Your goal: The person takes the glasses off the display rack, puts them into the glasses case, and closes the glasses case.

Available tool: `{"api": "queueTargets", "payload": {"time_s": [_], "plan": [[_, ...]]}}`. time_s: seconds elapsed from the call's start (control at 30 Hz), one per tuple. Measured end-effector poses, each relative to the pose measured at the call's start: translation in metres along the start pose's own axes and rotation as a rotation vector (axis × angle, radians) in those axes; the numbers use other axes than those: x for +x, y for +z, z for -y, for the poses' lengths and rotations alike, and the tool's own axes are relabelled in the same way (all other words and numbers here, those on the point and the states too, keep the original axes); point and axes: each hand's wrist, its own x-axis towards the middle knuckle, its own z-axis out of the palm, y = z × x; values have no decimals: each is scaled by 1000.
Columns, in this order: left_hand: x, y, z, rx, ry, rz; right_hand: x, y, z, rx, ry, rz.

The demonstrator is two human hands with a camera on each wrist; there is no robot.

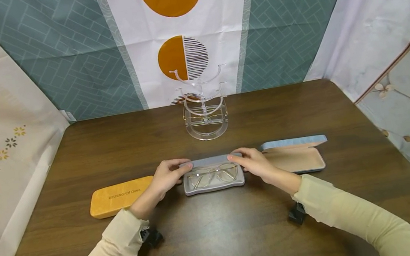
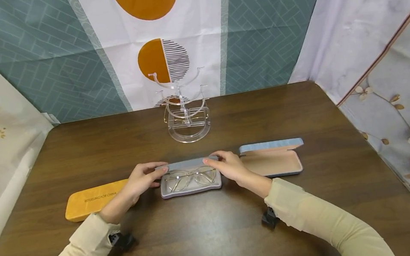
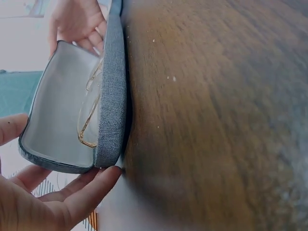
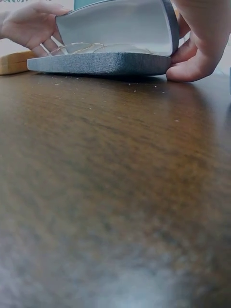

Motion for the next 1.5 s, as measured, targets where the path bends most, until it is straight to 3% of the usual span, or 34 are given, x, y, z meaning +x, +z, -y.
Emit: {"api": "queueTargets", "payload": {"time_s": [0.33, 0.5, 0.87, 1.1, 1.33, 1.5], "plan": [[-4, 0, 5, -120, 6, 25, -4, -2, 0, -1, -66, 34], [-7, 1, 8, -145, 53, 36, -6, -5, -3, 19, -94, 58], [-15, 4, 10, -52, 123, -15, -9, -3, -7, 62, -89, 65], [-16, 4, 14, -11, 254, -41, -11, -1, -9, 88, -85, 36], [-13, 7, 17, 75, 206, -18, -9, 1, -10, 69, -62, 23], [-12, 6, 16, 88, 214, -39, -9, 1, -9, 73, -58, 30]]}}
